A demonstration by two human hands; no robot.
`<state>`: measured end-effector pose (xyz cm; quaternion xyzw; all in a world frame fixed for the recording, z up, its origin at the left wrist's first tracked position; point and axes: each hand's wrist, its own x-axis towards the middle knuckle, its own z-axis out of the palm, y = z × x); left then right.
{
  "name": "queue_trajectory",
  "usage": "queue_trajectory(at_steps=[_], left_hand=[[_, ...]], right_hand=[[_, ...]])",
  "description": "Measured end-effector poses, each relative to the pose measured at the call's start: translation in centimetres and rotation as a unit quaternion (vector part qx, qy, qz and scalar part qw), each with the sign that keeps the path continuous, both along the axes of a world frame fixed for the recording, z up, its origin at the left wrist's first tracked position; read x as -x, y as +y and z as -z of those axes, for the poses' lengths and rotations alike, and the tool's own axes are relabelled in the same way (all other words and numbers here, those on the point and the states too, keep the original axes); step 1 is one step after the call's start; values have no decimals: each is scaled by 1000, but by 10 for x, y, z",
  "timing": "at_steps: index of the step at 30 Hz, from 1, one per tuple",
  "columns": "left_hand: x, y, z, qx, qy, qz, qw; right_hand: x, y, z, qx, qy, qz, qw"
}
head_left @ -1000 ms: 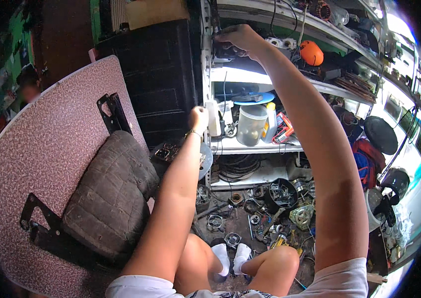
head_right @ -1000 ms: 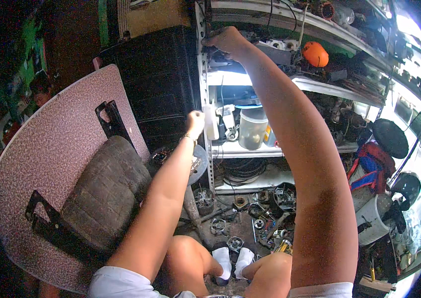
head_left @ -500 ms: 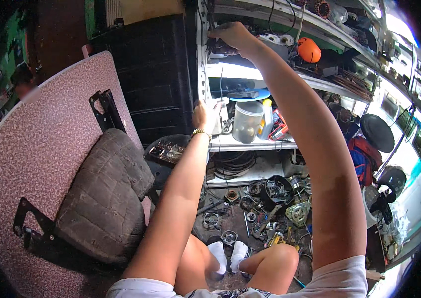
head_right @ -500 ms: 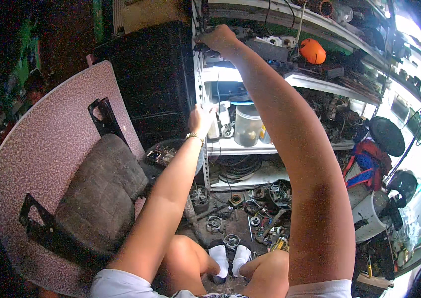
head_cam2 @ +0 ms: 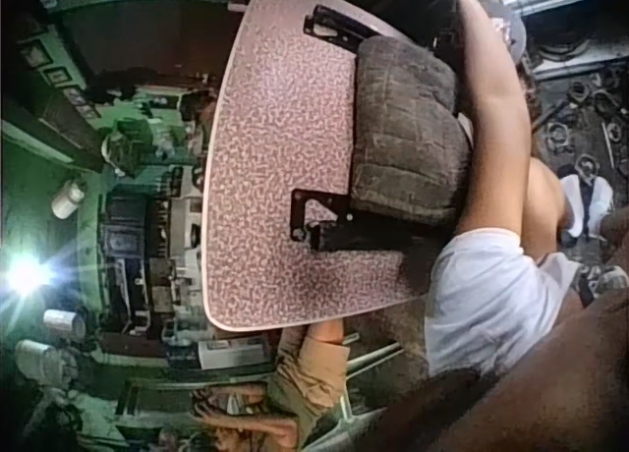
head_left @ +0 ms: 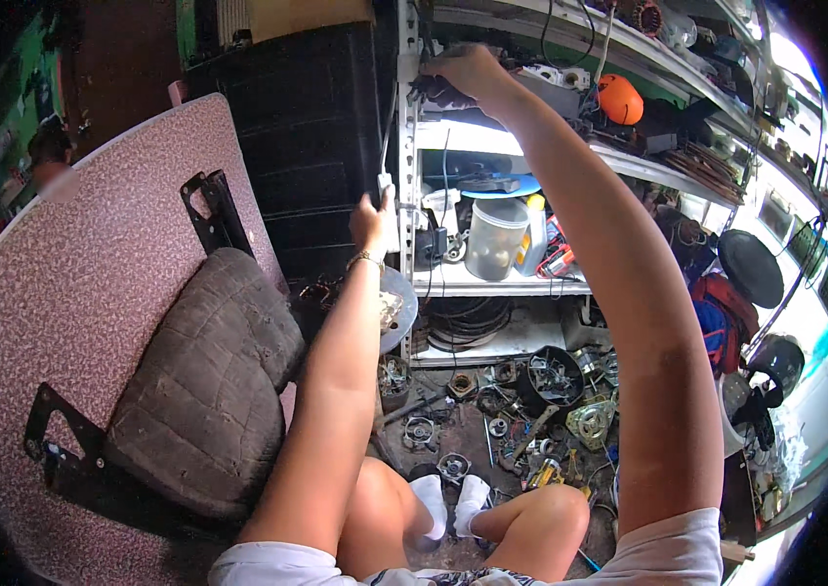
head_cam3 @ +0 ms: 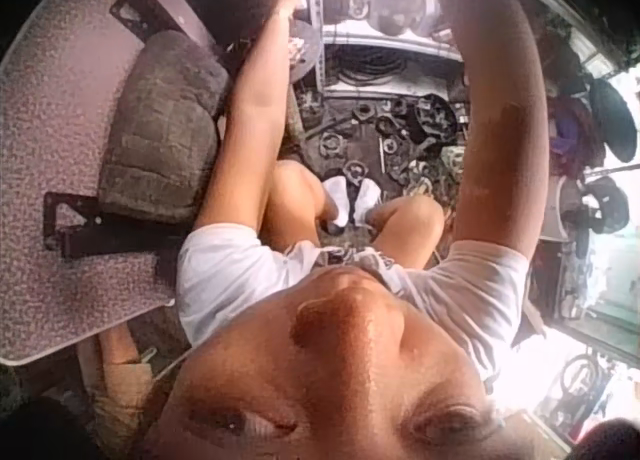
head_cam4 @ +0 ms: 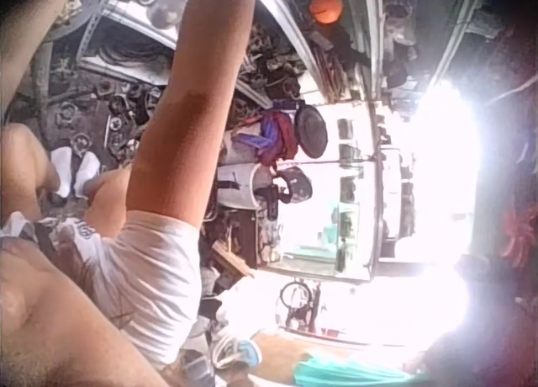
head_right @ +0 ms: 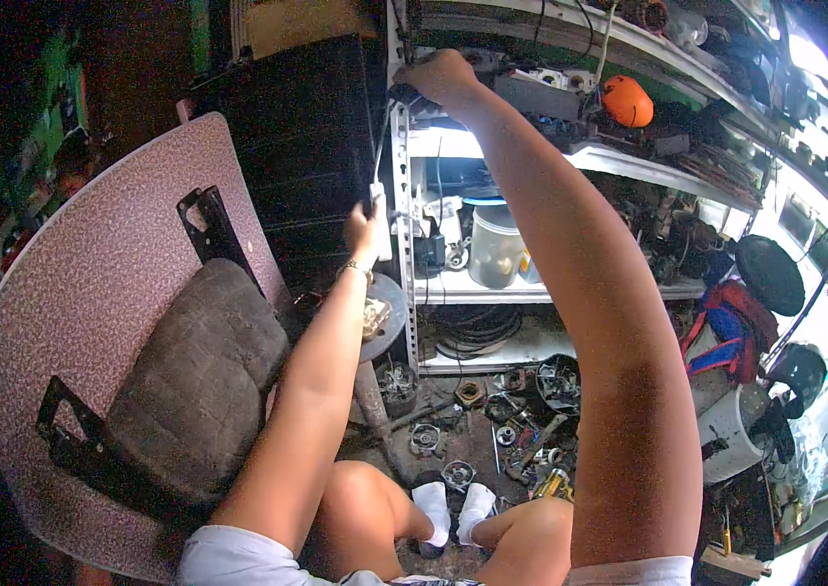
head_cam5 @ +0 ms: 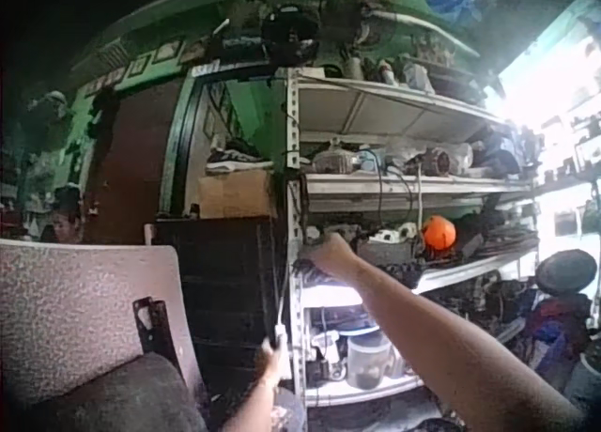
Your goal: The person works on small mechanical components, using a screwdriver, a hammer, and pliers to disassemble or adjust parts of a motor assembly while sitting on the floor among various tools and machine parts.
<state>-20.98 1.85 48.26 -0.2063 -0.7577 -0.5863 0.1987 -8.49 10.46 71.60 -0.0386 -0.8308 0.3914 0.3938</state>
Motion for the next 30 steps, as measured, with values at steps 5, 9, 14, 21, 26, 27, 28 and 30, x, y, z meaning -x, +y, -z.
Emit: queue_trajectory(at_steps=[5,9,14,21,26,27,28,30], left_hand=[[4,-24,-29,-239,-41,236,941],[-8,-36,-60,-333,-115,387,852],[-1,-45,-101,-382,-107,510,763],[-13,-44,-118,-417,-122,504,747],[-17,-45,-118,-422,-132,497,746],[-19,-45,-119,-424,-135,496,746],[-20,-46,-120,-424,-123,492,751],[-18,-47,-122,-422,-99,481,762]], right_hand=[[6,-29,1,-13,-12,-20,1000],[19,-36,6,-44,-65,15,997],[27,-44,8,-42,-43,-12,998],[39,-39,12,-104,2,27,994],[44,-34,14,-111,-7,53,992],[46,-32,14,-105,-13,59,993],[47,-29,14,-115,-7,44,992],[46,-31,14,-132,5,11,991]])
